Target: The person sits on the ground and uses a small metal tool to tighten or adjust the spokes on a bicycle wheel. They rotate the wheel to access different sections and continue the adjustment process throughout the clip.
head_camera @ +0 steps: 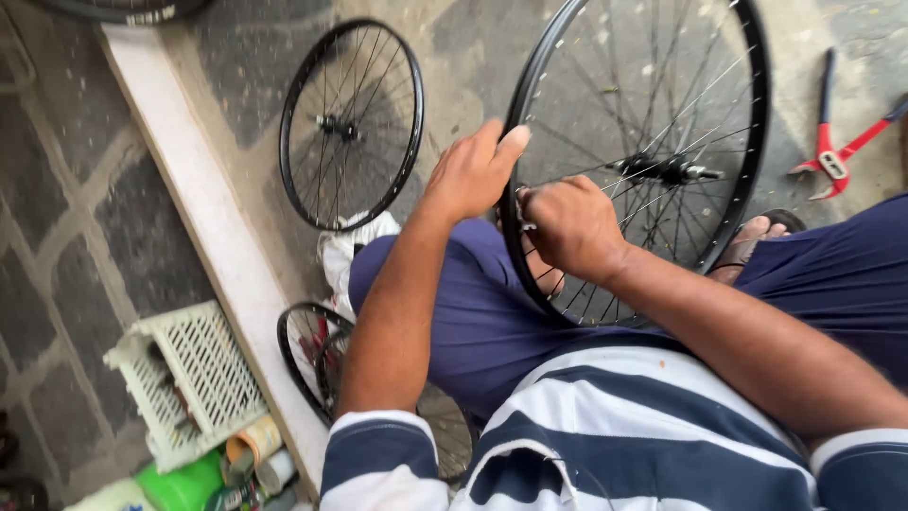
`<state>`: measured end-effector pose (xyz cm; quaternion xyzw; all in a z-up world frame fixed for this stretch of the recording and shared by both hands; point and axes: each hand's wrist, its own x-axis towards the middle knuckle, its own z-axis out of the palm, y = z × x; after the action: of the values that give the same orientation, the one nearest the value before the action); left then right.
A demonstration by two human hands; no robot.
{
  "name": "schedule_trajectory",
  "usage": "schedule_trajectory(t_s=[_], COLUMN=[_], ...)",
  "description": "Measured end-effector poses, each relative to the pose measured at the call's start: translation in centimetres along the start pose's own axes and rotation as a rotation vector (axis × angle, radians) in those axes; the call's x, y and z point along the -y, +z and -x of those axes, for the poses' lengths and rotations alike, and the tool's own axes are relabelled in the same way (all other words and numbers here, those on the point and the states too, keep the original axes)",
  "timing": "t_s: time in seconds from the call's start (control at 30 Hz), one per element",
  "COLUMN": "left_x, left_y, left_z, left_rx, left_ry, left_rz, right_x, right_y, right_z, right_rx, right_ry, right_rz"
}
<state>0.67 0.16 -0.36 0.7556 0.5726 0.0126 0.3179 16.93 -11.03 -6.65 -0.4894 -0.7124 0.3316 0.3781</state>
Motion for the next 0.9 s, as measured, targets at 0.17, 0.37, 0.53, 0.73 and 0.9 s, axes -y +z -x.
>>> schedule_trajectory(t_s=[0.17, 0.37, 0.53, 0.73, 0.9], left_x=[-1.0, -1.1, -1.6, -1.4, -1.1], left_y=[0.1, 0.1, 0.1, -0.2, 0.1], left_z=[0.2, 0.1, 0.0, 0.2, 0.0], left_rx=[0.026, 0.03, 0.039, 0.038, 0.057], left_ry=[-0.077, -0.067, -0.059, -0.065, -0.078], left_rz=[-0.074, -0.051, -0.069, -0.069, -0.06], right_x=[-0.7, -2.7, -0.6, -3.1, -1.5], right_y=[-1.7, -1.9, 1.4, -3.4, -1.9], right_z=[-1.5, -1.4, -0.3, -4.4, -2.0], right_rx=[0.35, 0.332, 0.106, 0.727, 0.363], right_ry=[0.069, 0.213, 0.068, 0.22, 0.097], right_rz=[-0.053, -0.378, 0.173, -0.269, -0.115])
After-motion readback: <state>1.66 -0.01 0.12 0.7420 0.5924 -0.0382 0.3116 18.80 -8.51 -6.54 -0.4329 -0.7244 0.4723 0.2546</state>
